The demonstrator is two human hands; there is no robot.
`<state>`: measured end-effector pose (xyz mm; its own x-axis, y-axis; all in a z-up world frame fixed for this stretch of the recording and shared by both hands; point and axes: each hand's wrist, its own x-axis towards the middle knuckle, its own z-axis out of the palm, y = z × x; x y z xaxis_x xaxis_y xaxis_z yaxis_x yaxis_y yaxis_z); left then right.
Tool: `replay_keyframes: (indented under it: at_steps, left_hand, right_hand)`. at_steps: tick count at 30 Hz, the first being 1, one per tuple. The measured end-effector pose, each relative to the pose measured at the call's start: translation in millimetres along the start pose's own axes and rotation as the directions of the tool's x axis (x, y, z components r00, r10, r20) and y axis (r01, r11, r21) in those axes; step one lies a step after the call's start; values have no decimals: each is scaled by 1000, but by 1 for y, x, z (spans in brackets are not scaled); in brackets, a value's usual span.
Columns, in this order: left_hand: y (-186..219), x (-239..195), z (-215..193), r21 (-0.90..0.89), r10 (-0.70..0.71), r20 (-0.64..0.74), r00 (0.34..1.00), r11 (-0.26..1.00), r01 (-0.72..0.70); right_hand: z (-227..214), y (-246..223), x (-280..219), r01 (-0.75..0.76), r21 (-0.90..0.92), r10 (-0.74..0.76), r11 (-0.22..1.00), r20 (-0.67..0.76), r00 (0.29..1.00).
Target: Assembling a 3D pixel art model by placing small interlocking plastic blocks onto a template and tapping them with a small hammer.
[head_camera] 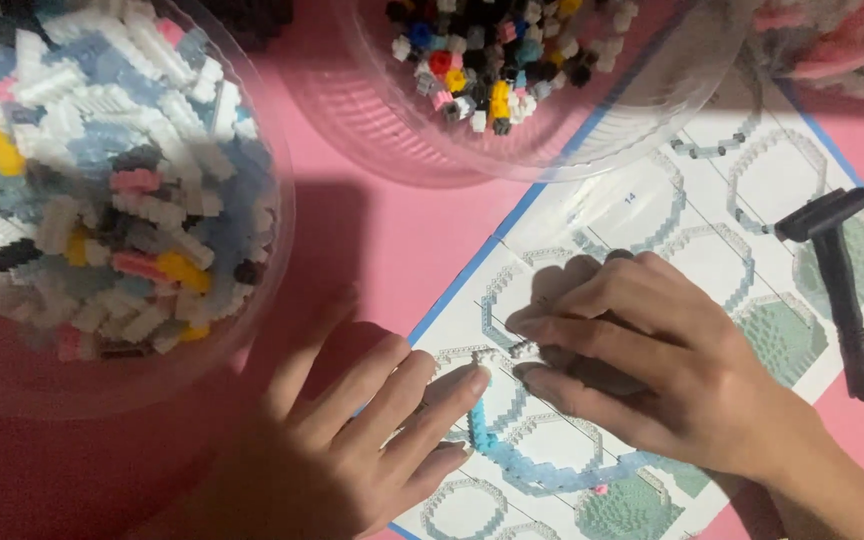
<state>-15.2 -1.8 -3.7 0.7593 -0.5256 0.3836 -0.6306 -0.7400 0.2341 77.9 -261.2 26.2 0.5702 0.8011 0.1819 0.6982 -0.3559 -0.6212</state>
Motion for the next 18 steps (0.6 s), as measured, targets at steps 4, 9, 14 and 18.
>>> replay_keyframes:
  at_steps: [4,9,14,18]
  left_hand:
    - [-1,-3,5,-35,12,-25,1000,999,-13]
    - [-2,-2,-1,-102,11,68,998,995,-4]
    - [-2,-4,0,-92,17,83,996,996,-9]
    - [-3,0,-3,-97,15,98,995,995,-6]
  right_hand:
    - [1,1,0,-12,49,12,999,-5,1000]
    - [6,-2,1,-22,63,24,998,-32,999]
    - [8,-2,2,-61,88,63,994,-25,998]
    - [10,-1,2,-55,102,59,993,-34,998]
